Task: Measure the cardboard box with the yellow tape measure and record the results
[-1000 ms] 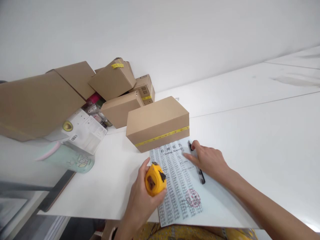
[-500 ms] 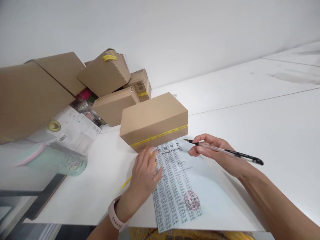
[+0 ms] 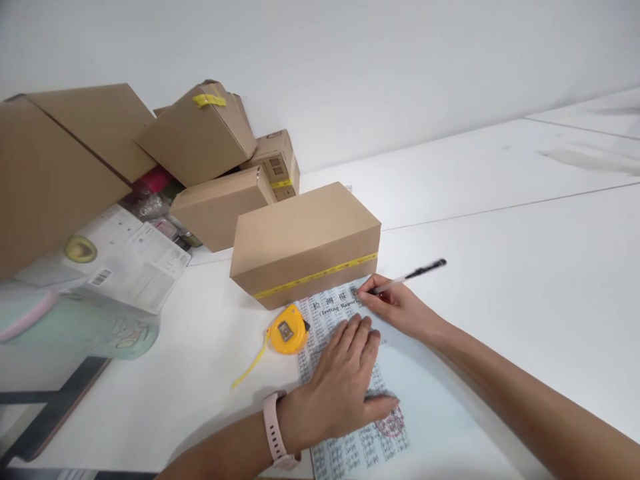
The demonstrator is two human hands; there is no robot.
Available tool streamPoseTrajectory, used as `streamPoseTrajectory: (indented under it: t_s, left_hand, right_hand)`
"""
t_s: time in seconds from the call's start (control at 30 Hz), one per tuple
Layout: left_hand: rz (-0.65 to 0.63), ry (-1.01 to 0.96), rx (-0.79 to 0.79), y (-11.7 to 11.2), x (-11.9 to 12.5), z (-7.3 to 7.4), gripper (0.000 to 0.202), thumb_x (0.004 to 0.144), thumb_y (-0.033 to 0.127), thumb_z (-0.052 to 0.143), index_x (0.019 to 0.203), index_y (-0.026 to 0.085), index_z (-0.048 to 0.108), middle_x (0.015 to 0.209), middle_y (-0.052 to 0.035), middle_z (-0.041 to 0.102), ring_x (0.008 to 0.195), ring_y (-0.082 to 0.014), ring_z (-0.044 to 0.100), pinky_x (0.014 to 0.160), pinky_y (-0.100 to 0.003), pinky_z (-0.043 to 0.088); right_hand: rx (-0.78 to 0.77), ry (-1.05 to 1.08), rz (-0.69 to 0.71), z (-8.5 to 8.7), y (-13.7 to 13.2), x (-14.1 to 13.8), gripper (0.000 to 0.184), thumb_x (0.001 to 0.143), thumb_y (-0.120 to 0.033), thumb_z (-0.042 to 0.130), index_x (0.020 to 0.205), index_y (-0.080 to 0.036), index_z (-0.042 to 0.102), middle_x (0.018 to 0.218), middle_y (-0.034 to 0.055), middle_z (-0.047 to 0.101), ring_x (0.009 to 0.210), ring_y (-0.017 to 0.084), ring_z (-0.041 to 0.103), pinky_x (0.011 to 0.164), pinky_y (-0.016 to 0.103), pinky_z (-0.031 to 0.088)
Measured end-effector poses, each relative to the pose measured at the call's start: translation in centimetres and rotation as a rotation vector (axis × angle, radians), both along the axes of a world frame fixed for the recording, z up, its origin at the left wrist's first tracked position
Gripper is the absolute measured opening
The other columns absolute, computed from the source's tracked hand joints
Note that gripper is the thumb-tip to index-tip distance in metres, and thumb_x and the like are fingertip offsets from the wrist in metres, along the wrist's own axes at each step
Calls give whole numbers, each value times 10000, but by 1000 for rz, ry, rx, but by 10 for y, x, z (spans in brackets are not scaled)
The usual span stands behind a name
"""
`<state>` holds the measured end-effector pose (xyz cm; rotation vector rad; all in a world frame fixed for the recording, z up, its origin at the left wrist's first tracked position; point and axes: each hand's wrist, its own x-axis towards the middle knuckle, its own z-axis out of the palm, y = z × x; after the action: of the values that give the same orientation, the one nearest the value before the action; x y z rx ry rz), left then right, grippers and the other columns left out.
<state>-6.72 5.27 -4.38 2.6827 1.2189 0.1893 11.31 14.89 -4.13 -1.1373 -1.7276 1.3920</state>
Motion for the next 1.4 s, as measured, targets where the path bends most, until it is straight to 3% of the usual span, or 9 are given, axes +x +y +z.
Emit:
streamPoseTrajectory:
  t_s: [0.07, 0.2, 0.37, 1.03, 1.4]
  left_hand:
    - [-5, 4, 18, -1, 0, -2, 841, 954, 638, 415, 1476, -14, 322, 1567, -271, 321, 1498, -374, 213, 1232, -494, 211]
    - [-13, 12, 68, -1, 1, -3, 844, 955, 654, 385, 1463, -20, 342, 1546, -277, 355, 1488, -384, 237, 1225, -504, 219]
    - [-16, 33, 119, -1, 0, -4, 832, 962, 647, 372, 1455, -23, 354, 1537, -283, 367, 1481, -392, 252, 1218, -502, 219]
    - [-13, 50, 143, -2, 0, -6, 846, 954, 659, 371, 1455, -22, 361, 1526, -275, 390, 1471, -390, 282, 1216, -489, 205]
    - [-14, 46, 146, -2, 0, -6, 857, 948, 665, 383, 1457, -23, 357, 1529, -278, 384, 1465, -393, 294, 1214, -490, 215]
  right_hand:
    - [46, -31, -32, -8, 0, -3, 322, 913, -531, 577, 920, -209, 567, 735, -12, 544, 604, 124, 459, 547, 272, 413]
    - [117, -31, -96, -19, -4, -5, 281, 909, -494, 589, 911, -222, 516, 761, 0, 556, 624, 139, 507, 551, 279, 438]
    - [157, -144, -153, -26, -6, -5, 305, 923, -480, 553, 769, -236, 457, 536, -70, 400, 468, 100, 337, 437, 250, 280]
    - [254, -227, -123, -25, -8, -10, 248, 910, -382, 538, 732, -245, 435, 530, -67, 398, 464, 103, 341, 438, 245, 288]
    - [276, -244, -111, -21, -7, -11, 221, 898, -339, 536, 729, -249, 425, 520, -55, 496, 447, 112, 425, 440, 251, 290]
